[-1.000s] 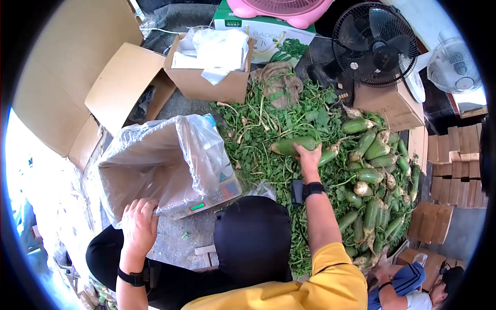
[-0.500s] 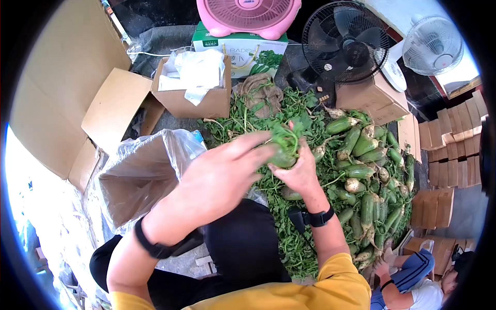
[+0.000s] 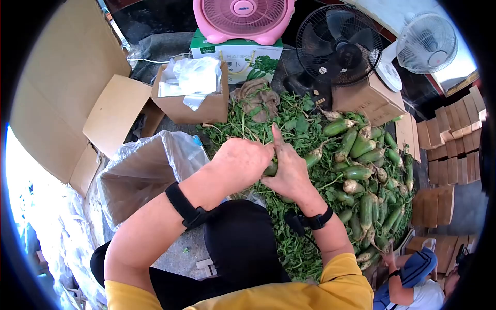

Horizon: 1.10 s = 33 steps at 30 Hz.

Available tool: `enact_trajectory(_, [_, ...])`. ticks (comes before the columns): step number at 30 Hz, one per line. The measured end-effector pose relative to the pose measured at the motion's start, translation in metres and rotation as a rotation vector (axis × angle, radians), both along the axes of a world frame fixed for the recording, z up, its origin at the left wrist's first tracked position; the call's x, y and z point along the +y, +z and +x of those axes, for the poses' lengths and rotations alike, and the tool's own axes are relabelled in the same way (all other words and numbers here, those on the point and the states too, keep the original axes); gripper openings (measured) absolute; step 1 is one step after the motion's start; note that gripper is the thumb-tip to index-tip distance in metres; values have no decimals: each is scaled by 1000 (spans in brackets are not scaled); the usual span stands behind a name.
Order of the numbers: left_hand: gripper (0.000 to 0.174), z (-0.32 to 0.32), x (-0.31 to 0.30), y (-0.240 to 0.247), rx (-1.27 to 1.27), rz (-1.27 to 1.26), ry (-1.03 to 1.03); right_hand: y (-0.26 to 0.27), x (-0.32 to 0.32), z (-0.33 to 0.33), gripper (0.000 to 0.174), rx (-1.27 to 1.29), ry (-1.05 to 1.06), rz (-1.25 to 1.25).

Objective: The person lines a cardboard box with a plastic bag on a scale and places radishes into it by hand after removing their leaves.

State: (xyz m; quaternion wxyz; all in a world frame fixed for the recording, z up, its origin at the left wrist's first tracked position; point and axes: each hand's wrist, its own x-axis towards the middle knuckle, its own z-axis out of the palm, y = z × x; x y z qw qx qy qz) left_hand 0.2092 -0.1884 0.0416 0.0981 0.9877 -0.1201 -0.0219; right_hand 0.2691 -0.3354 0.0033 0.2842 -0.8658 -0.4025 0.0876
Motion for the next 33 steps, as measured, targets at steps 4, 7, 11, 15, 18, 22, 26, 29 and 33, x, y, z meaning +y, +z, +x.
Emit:
enact_trajectory(4, [10, 7, 0, -4, -10, -6, -56, -5, 10, 6, 97, -37, -31, -70])
enact_trajectory(7, [8, 15, -4, -13, -96, 74, -102, -16, 16, 12, 92, -65, -87, -35])
enact_trajectory(11, [7, -6, -38, -12, -262, -167, -241, -63, 9, 64, 70, 690, -545, 522])
enact_trajectory(15, [21, 21, 9, 4, -136, -21, 203, -59, -16, 83, 64, 530, -595, 558])
enact_trajectory(18, [41, 9, 26, 15, -54, -199, 445, -47, -36, 91, 60, 569, -665, 624])
enact_trajectory(22, [45, -33, 58, 36, -210, -222, 357, -28, -54, 88, 52, 692, -730, 818])
enact_trajectory(26, [36, -105, 88, 62, -126, -269, 449, -1, -50, 87, 44, 770, -596, 873])
enact_trajectory(29, [33, -159, 101, 70, -91, -267, 590, 41, -19, 69, 46, 720, -417, 928])
enact_trajectory(33, [34, -194, 113, 58, -126, -589, 667, 81, 29, 49, 50, 746, -227, 916])
